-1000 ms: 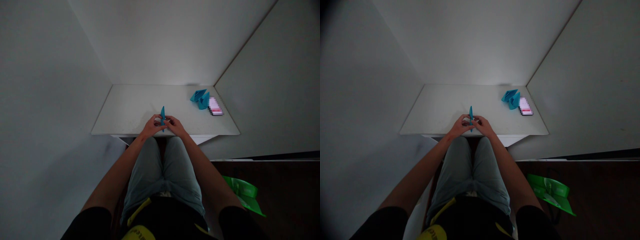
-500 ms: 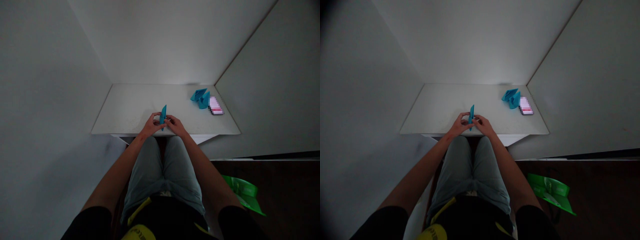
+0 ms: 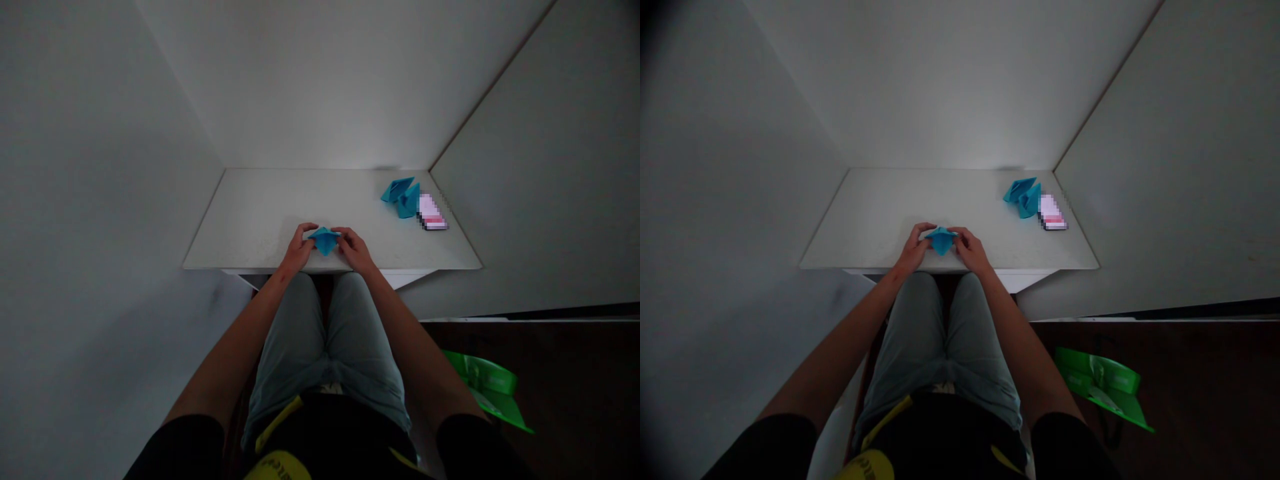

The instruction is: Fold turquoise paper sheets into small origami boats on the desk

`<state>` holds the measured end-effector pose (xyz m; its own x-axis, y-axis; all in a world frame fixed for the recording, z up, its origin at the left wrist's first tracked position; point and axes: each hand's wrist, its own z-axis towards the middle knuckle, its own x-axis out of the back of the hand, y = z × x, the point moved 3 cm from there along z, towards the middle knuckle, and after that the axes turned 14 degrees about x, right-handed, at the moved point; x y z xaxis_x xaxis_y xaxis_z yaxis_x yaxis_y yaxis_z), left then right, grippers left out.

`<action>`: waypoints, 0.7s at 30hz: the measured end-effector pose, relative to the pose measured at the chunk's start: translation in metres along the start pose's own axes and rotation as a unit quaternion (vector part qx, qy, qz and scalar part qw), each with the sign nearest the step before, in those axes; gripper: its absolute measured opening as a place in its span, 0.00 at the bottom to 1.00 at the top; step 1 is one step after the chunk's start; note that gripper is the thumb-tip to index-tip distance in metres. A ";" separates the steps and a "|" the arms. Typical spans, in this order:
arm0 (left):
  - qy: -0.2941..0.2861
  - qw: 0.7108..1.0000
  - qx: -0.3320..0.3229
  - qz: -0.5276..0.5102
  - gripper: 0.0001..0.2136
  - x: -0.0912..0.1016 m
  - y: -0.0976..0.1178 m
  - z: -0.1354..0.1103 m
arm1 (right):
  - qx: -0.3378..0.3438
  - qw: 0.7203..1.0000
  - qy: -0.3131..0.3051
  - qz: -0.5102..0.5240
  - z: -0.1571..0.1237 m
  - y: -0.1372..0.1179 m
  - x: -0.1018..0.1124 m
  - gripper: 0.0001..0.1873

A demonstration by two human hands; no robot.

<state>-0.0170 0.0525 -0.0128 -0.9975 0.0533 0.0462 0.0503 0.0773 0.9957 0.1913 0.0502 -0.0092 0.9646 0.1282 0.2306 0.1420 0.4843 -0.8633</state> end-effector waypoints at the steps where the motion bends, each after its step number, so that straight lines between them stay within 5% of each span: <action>1: 0.001 1.000 0.003 -0.002 0.18 0.000 0.000 0.000 | -0.005 1.000 0.003 0.001 0.000 0.000 0.000 0.22; 9: -0.017 0.999 -0.030 -0.014 0.11 0.008 -0.002 0.003 | -0.039 0.998 0.040 0.021 -0.001 0.003 0.004 0.21; 17: -0.018 1.000 -0.015 0.002 0.30 0.006 -0.007 0.003 | -0.025 0.999 0.037 0.012 0.001 0.005 0.000 0.30; 21: -0.017 0.999 -0.007 0.048 0.19 0.003 -0.001 0.000 | -0.023 0.999 -0.007 -0.036 0.003 0.001 -0.002 0.24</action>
<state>-0.0205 0.0525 -0.0140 -0.9859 0.0931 0.1393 0.1449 0.0568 0.9878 0.1886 0.0527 -0.0096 0.9482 0.1074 0.2990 0.2213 0.4520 -0.8642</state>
